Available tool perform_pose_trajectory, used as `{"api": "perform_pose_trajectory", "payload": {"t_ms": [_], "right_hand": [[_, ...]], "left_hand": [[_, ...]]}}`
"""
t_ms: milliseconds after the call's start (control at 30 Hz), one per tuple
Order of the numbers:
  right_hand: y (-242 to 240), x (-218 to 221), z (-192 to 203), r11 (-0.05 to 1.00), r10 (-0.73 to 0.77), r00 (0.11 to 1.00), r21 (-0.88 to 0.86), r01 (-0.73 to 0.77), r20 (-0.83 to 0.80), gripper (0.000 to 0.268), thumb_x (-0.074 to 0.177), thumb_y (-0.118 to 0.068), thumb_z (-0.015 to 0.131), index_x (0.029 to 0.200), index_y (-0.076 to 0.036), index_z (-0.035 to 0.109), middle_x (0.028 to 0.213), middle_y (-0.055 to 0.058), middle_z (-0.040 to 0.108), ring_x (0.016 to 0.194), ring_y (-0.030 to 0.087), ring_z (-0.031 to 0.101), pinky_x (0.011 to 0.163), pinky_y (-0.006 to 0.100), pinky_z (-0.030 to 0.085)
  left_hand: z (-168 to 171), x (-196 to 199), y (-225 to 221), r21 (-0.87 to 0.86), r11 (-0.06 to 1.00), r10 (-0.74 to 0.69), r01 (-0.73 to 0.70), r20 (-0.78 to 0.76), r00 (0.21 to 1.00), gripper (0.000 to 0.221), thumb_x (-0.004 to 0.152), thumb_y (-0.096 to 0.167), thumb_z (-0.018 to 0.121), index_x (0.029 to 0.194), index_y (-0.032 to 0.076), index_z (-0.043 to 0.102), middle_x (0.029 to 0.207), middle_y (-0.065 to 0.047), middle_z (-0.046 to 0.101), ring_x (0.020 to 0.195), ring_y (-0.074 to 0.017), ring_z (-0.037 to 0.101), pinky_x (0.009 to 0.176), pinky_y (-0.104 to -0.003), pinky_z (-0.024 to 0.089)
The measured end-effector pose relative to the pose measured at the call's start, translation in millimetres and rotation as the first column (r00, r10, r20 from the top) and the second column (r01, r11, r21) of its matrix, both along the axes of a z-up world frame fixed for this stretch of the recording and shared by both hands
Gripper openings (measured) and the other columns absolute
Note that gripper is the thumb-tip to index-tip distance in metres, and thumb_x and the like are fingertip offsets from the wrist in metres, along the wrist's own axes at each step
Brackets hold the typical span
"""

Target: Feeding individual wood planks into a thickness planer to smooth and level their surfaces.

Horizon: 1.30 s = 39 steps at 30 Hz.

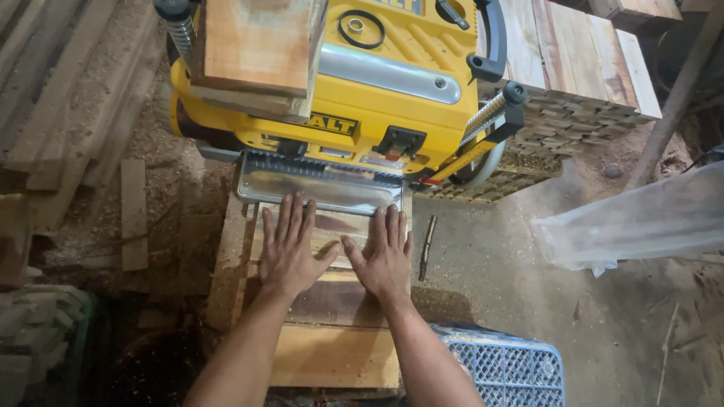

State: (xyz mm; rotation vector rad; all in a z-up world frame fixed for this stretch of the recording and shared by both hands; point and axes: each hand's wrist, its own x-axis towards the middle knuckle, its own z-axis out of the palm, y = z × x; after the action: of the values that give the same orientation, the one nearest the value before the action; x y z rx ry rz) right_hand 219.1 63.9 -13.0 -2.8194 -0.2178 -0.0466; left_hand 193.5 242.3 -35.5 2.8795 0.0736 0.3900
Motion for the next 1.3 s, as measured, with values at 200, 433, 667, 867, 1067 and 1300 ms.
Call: {"api": "perform_pose_trajectory", "payload": {"t_ms": [200,433,667,867,1067,1300], "right_hand": [[-1,-1,5,0.999,-0.018,0.999,0.050,0.020,-0.039,0.104,0.087,-0.078,0.052,0.163,-0.011,0.026,0.167,0.018,0.027,0.156,0.035,0.022,0.122,0.058,0.023],[-1,0,5,1.000,0.015,1.000,0.000,-0.015,-0.017,0.098,0.089,-0.075,0.052,0.160,-0.011,0.031,0.166,0.020,0.028,0.155,0.038,0.023,0.121,0.059,0.025],[0,0,7,0.999,-0.006,0.998,0.048,0.008,-0.058,0.103,0.089,-0.079,0.050,0.162,-0.010,0.026,0.167,0.019,0.026,0.156,0.036,0.020,0.122,0.058,0.022],[1,1,10,0.999,0.001,0.997,0.037,0.002,-0.076,0.102,0.090,-0.079,0.048,0.163,-0.011,0.025,0.168,0.019,0.023,0.157,0.036,0.017,0.123,0.059,0.019],[0,1,14,0.999,-0.005,0.992,0.037,0.010,-0.123,0.107,0.089,-0.081,0.045,0.164,-0.010,0.019,0.170,0.019,0.019,0.158,0.035,0.013,0.124,0.057,0.016],[3,1,23,1.000,-0.001,0.988,0.024,0.005,-0.157,0.105,0.089,-0.082,0.041,0.164,-0.011,0.023,0.171,0.017,0.017,0.159,0.034,0.011,0.124,0.056,0.014]], "left_hand": [[-3,-2,-1,0.018,1.000,0.006,-0.004,-0.082,0.997,0.104,0.087,0.078,0.043,0.161,0.006,0.029,0.166,-0.019,0.032,0.157,-0.0324,0.024,0.126,-0.061,0.012],[-5,2,1,0.008,1.000,0.003,-0.002,-0.056,0.998,0.098,0.088,0.075,0.044,0.161,0.010,0.034,0.166,-0.019,0.033,0.157,-0.0338,0.024,0.125,-0.063,0.012],[0,-1,-1,0.012,1.000,0.006,-0.006,-0.010,1.000,0.093,0.090,0.073,0.045,0.158,0.010,0.038,0.165,-0.019,0.036,0.156,-0.0332,0.028,0.125,-0.061,0.014],[-1,1,0,-0.004,1.000,-0.005,0.006,0.023,1.000,0.093,0.090,0.072,0.047,0.158,0.009,0.040,0.164,-0.020,0.036,0.155,-0.0347,0.029,0.124,-0.063,0.016],[2,-2,0,0.029,1.000,-0.003,0.003,-0.002,1.000,0.095,0.089,0.073,0.046,0.158,0.008,0.039,0.164,-0.019,0.037,0.155,-0.0342,0.029,0.124,-0.062,0.016],[0,0,0,0.011,1.000,0.002,-0.001,-0.078,0.997,0.095,0.092,0.074,0.040,0.160,0.008,0.034,0.167,-0.019,0.032,0.157,-0.0329,0.025,0.125,-0.062,0.010]]}}
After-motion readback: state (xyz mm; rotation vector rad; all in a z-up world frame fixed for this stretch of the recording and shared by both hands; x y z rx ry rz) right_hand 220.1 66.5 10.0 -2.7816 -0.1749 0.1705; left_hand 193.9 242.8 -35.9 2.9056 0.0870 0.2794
